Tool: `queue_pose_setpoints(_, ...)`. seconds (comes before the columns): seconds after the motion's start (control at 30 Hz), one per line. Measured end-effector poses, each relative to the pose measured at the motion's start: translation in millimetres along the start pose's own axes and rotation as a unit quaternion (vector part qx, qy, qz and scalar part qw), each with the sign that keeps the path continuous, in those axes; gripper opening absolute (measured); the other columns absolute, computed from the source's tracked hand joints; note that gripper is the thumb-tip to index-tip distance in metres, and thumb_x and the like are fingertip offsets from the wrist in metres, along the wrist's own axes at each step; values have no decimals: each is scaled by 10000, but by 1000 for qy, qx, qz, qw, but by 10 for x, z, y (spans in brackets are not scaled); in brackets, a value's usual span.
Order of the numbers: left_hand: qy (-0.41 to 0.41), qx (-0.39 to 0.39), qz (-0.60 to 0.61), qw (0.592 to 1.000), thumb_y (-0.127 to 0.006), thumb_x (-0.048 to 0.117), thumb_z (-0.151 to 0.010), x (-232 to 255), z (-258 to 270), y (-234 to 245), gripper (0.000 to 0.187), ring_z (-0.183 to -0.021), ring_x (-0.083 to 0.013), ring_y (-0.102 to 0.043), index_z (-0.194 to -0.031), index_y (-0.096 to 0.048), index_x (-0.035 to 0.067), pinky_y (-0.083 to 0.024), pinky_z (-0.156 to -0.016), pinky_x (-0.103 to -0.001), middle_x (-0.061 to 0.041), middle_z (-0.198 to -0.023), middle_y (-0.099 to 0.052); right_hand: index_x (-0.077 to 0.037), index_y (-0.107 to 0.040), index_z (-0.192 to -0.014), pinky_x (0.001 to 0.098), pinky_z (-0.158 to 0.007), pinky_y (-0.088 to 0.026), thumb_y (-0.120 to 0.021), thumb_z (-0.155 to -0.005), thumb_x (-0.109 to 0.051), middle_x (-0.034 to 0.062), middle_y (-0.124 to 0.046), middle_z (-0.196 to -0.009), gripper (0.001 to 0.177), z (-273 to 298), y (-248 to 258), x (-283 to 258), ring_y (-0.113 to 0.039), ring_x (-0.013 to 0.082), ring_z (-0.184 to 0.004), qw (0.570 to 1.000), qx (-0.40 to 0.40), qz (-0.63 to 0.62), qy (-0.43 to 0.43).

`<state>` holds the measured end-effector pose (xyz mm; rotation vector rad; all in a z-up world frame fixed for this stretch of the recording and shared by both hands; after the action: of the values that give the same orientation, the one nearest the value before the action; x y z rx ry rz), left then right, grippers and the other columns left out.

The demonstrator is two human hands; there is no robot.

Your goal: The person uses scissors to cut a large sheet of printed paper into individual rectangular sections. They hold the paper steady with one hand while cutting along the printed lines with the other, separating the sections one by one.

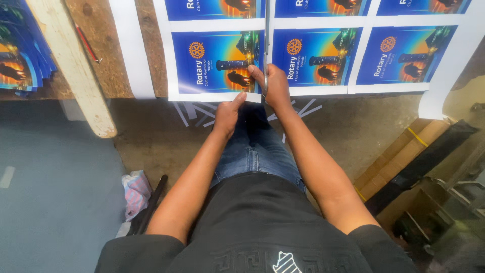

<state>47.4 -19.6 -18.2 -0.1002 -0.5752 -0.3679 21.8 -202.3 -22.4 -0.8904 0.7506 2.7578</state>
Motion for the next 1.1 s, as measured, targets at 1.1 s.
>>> queue_pose_setpoints(1.1, -17, -28, -19, 999, -717, 338, -908, 27, -27, 60, 344, -1034, -172, -695, -1105, -766, 60, -511, -1013, -321, -52, -1101, -764, -167, -488, -757, 327, -560, -359, -603, -921, -657, -11, -558, -720, 529, -447, 192, -604, -510, 115, -641, 993, 13, 0, 115)
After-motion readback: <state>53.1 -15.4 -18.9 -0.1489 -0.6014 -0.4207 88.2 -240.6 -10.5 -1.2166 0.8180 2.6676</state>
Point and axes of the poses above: each hand's wrist, its own z-axis away from the middle knuckle, its own y-axis out of the back of the hand, x = y × z, the point moved 6 cm from there along -z, towards the middle knuckle
